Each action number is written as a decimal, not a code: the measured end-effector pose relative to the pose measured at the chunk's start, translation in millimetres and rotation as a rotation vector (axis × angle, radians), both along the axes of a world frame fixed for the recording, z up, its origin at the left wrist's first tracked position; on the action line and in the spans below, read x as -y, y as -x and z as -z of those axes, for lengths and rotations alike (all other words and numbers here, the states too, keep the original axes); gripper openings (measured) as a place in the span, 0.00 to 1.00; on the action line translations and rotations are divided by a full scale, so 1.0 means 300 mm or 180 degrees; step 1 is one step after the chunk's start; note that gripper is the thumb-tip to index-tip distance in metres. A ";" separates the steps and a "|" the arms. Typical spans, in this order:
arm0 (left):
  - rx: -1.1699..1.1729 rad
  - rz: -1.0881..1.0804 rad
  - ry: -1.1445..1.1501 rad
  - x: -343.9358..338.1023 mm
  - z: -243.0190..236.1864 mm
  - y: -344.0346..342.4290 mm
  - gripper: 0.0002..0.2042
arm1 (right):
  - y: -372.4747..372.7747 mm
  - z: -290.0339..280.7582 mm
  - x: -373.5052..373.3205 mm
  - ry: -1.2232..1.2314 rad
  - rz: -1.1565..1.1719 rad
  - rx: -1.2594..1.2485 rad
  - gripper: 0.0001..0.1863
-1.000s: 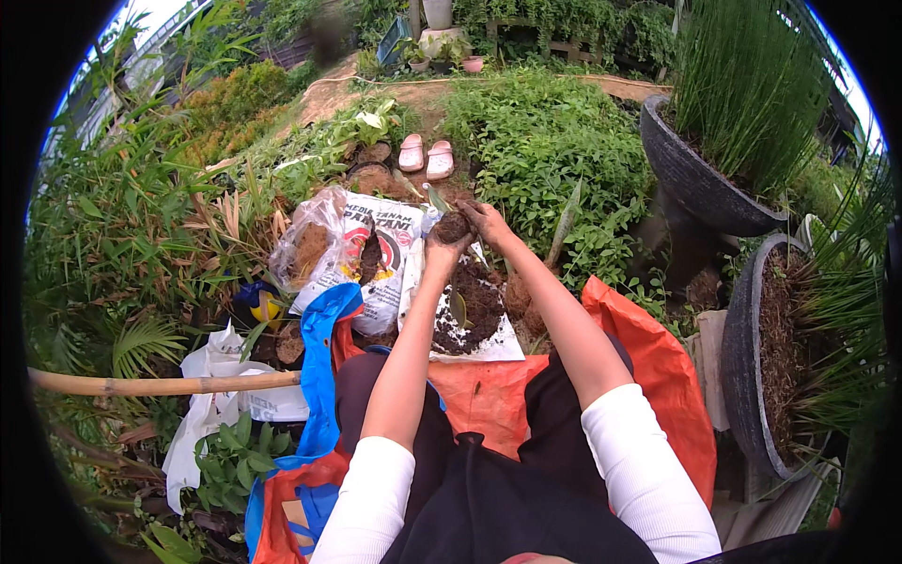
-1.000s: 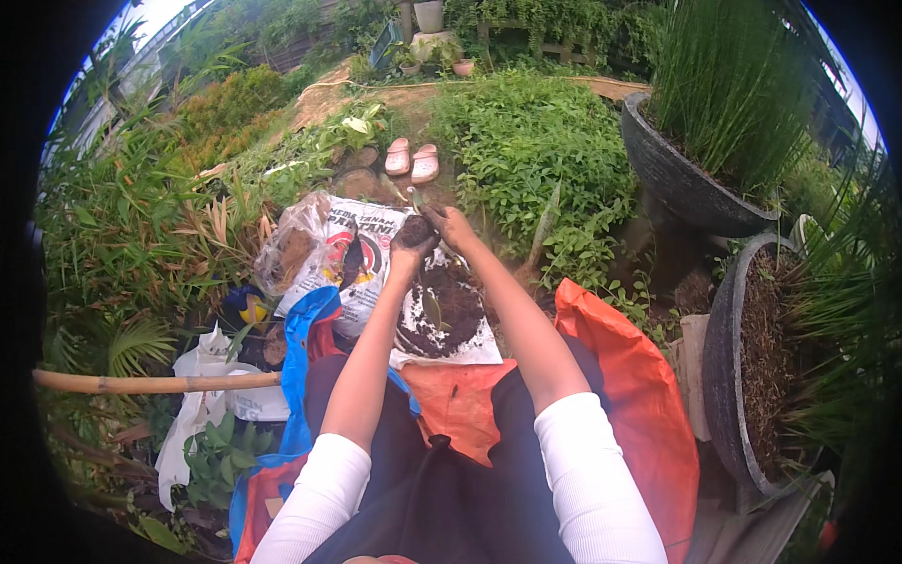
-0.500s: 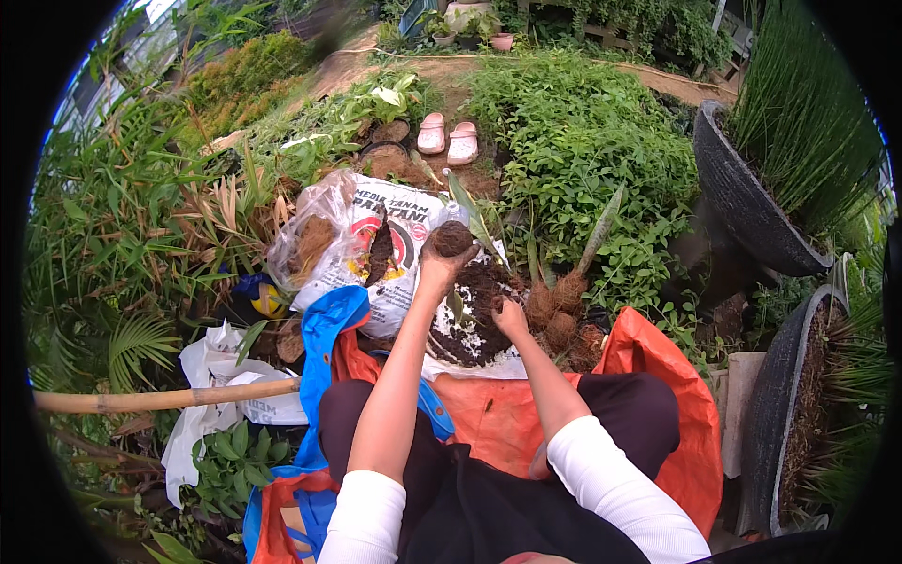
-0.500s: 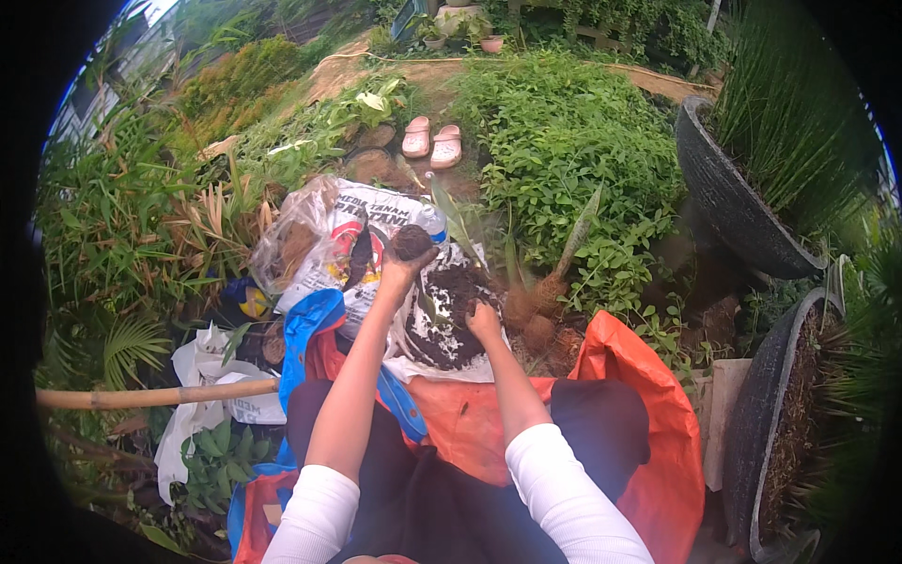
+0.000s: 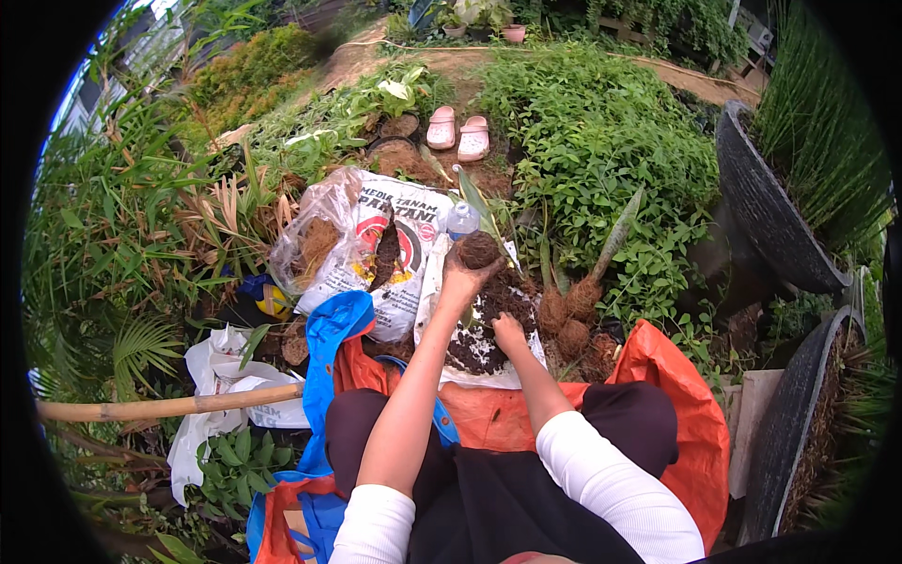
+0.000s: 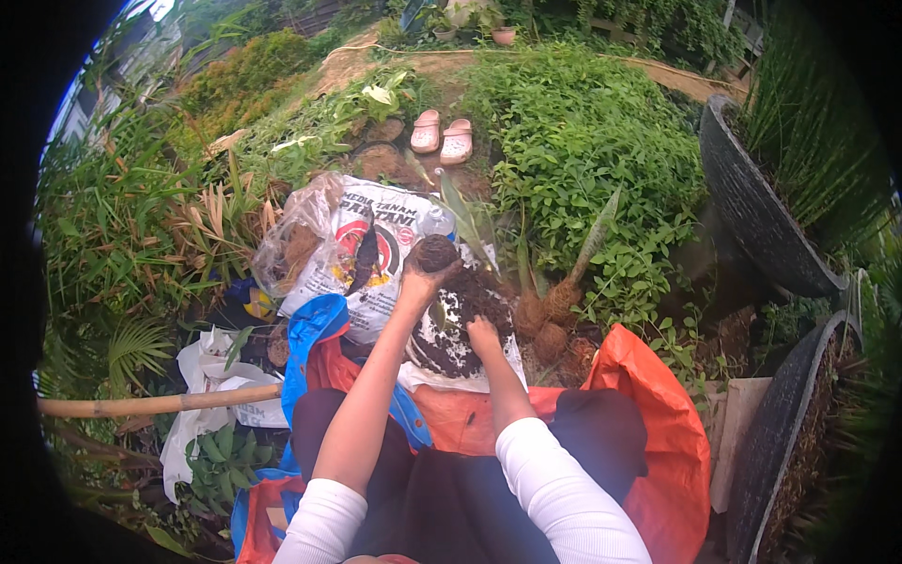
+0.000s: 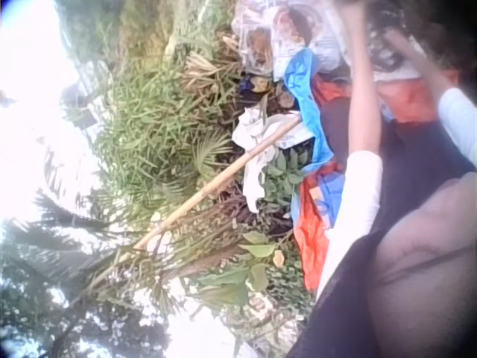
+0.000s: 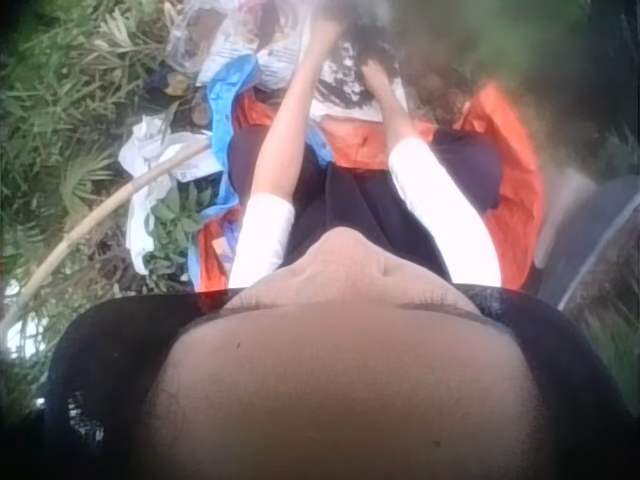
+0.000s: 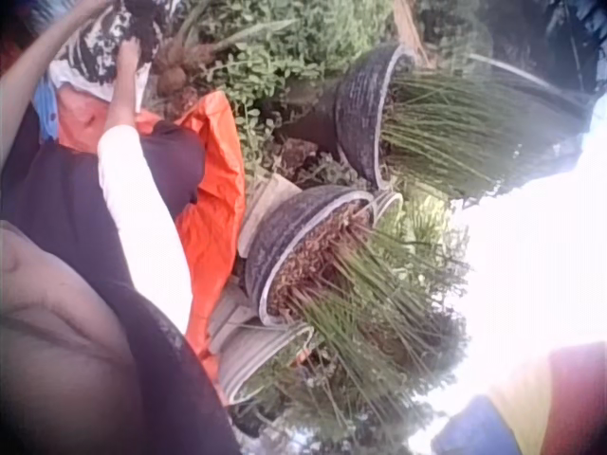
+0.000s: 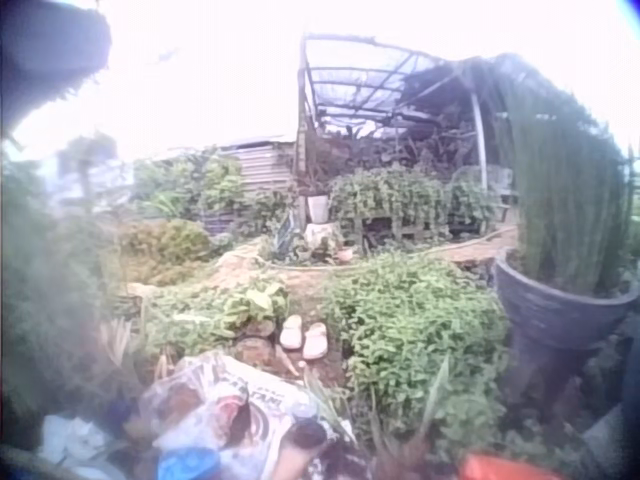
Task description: The person sits on a tarp and packs soil around the roots of a small seedling by hand. They repeatedly add soil and press it into the root ball to form a compact soil ball around the plant.
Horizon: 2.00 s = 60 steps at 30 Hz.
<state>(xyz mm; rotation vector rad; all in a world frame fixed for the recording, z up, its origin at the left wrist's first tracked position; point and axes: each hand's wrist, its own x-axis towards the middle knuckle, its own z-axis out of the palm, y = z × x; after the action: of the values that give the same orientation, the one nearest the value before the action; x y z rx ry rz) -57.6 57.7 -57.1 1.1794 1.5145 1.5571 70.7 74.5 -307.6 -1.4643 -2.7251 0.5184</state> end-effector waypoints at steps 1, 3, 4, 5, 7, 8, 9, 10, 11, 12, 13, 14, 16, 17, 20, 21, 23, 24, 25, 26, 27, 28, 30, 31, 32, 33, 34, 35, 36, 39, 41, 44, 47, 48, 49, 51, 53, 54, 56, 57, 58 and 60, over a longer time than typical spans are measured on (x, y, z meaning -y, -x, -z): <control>-0.0038 -0.0003 0.0013 0.005 0.003 0.006 0.23 | 0.002 -0.007 -0.003 0.0032 0.0130 -0.0129 0.13; -0.0115 -0.0021 0.0049 0.015 0.010 0.028 0.23 | 0.018 -0.020 -0.023 0.0328 0.0660 -0.0638 0.13; -0.0184 -0.0148 0.0033 0.014 0.015 0.035 0.23 | 0.021 -0.027 -0.047 0.0583 0.1088 -0.1016 0.14; -0.0249 -0.0252 0.0012 0.008 0.017 0.031 0.23 | 0.005 -0.008 -0.077 0.0827 0.1539 -0.1394 0.14; -0.0190 -0.0203 -0.0089 -0.023 0.008 0.004 0.22 | -0.047 0.054 -0.166 0.1169 0.1852 -0.2995 0.12; -0.0075 -0.0165 -0.0137 -0.024 0.011 0.018 0.22 | -0.048 0.048 -0.188 0.1495 0.1894 -0.3499 0.14; 0.0040 -0.0112 -0.0191 -0.027 0.014 0.021 0.22 | -0.054 0.040 -0.210 0.1600 0.1736 -0.3864 0.16; 0.0008 -0.0256 -0.0203 -0.017 0.004 0.023 0.22 | -0.052 0.025 -0.215 0.1371 0.1595 -0.3826 0.15; -0.0027 -0.0312 -0.0260 -0.022 0.013 0.030 0.21 | -0.057 0.010 -0.214 0.1130 0.1463 -0.3791 0.14; -0.0061 -0.0355 -0.0321 -0.029 0.010 0.037 0.21 | -0.073 -0.005 -0.202 0.0560 0.1345 -0.3057 0.13; -0.0104 -0.0540 -0.0336 0.000 0.042 0.080 0.21 | -0.027 -0.073 -0.138 0.0104 0.1094 -0.2296 0.12; -0.0073 -0.0619 -0.0398 0.020 0.014 0.074 0.21 | -0.018 -0.120 -0.093 -0.0393 0.0925 -0.1531 0.11; -0.0029 -0.0659 -0.0375 0.030 -0.002 0.091 0.18 | 0.009 -0.153 -0.004 -0.0640 -0.0211 -0.1037 0.11; -0.0007 -0.0632 -0.0357 0.026 -0.019 0.085 0.16 | 0.010 -0.146 0.026 -0.0723 -0.0870 -0.0905 0.11; -0.0161 -0.0881 -0.0548 0.029 -0.071 0.061 0.18 | 0.096 -0.084 0.120 0.0632 -0.1151 0.0121 0.16; -0.0176 -0.0905 -0.0667 0.021 -0.083 0.048 0.19 | 0.117 -0.035 0.136 0.0718 -0.1069 0.0005 0.18; -0.0060 -0.0833 -0.0685 0.032 -0.064 0.082 0.18 | 0.201 -0.020 0.183 0.0591 -0.0973 -0.0261 0.23; -0.0049 -0.0859 -0.0744 0.024 -0.064 0.068 0.18 | 0.227 0.012 0.178 0.0496 -0.0860 -0.0476 0.23; -0.0052 -0.0916 -0.0802 0.021 -0.058 0.067 0.18 | 0.263 0.029 0.170 0.0405 -0.0778 -0.0699 0.23; -0.0063 -0.0940 -0.0683 0.043 -0.055 0.086 0.18 | 0.313 0.004 0.169 0.0699 -0.0905 -0.0573 0.27; 0.0006 -0.0984 -0.0655 0.045 -0.030 0.110 0.19 | 0.351 -0.022 0.168 0.1044 -0.0914 -0.0397 0.28; 0.0043 -0.0933 -0.0633 0.031 -0.046 0.085 0.20 | 0.358 0.003 0.127 0.1101 -0.0743 -0.0405 0.29; 0.0119 -0.0952 -0.0624 0.036 -0.051 0.080 0.23 | 0.395 0.012 0.100 0.1331 -0.0575 -0.0296 0.29; 0.0178 -0.1056 -0.0692 0.039 -0.040 0.085 0.24 | 0.402 0.021 0.101 0.1380 -0.0553 -0.0282 0.29; 0.0125 -0.1037 -0.0683 0.045 -0.031 0.103 0.24 | 0.405 0.030 0.113 0.1381 -0.0593 -0.0288 0.29; 0.0072 -0.1008 -0.0675 0.051 -0.024 0.121 0.23 | 0.404 0.040 0.131 0.1335 -0.0682 -0.0455 0.28; 0.0058 -0.0977 -0.0624 0.044 -0.042 0.110 0.22 | 0.380 0.073 0.131 0.1298 -0.0696 -0.0613 0.27; 0.0044 -0.1036 -0.0555 0.066 -0.062 0.125 0.22 | 0.358 0.062 0.169 0.1073 -0.0956 -0.0614 0.26; 0.0030 -0.1089 -0.0486 0.087 -0.080 0.141 0.21 | 0.337 0.047 0.202 0.0848 -0.1211 -0.0619 0.25; 0.0054 -0.1027 -0.0680 0.083 -0.080 0.157 0.19 | 0.206 0.122 0.190 0.0420 -0.2052 -0.0661 0.22; 0.0097 -0.1009 -0.0701 0.090 -0.080 0.171 0.19 | 0.133 0.115 0.167 0.0441 -0.2520 -0.0544 0.23; -0.0005 -0.1063 -0.0685 0.101 -0.085 0.179 0.19 | 0.093 0.061 0.129 0.0814 -0.2685 -0.0223 0.21; 0.0039 -0.1101 -0.0724 0.108 -0.092 0.183 0.19 | 0.178 -0.007 0.088 0.0972 -0.1559 0.0435 0.20; 0.0009 -0.1150 -0.0749 0.121 -0.083 0.203 0.19 | 0.207 -0.046 0.110 0.0636 -0.1273 0.0094 0.19; -0.0018 -0.1123 -0.0795 0.114 -0.089 0.203 0.19 | 0.223 -0.041 0.096 0.0488 -0.1360 -0.0046 0.20; -0.0078 -0.1125 -0.0833 0.111 -0.094 0.198 0.19 | 0.250 -0.020 0.111 0.0246 -0.1375 -0.0034 0.22; -0.0141 -0.1184 -0.0792 0.120 -0.108 0.188 0.19 | 0.261 0.016 0.166 -0.0134 -0.1592 -0.0005 0.22; -0.0078 -0.1177 -0.0836 0.119 -0.114 0.182 0.19 | 0.259 0.032 0.189 -0.0110 -0.1703 0.0070 0.22; 0.0090 -0.1147 -0.0951 0.109 -0.116 0.171 0.18 | 0.221 0.072 0.203 0.0322 -0.1834 -0.0326 0.22; 0.0064 -0.1071 -0.0898 0.102 -0.118 0.165 0.18 | 0.194 0.090 0.202 0.0535 -0.1882 -0.0528 0.22; 0.0039 -0.1041 -0.0845 0.105 -0.107 0.175 0.18 | 0.158 0.083 0.200 0.0741 -0.2151 -0.0522 0.21; 0.0046 -0.1034 -0.0768 0.112 -0.096 0.189 0.17 | 0.064 0.060 0.169 0.0365 -0.2725 -0.0449 0.20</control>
<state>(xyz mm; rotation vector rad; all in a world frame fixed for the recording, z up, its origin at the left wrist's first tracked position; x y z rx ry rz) -114.2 24.2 -28.2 1.0850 1.6024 2.0060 51.5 23.6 -325.5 -0.1653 -3.1164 0.7406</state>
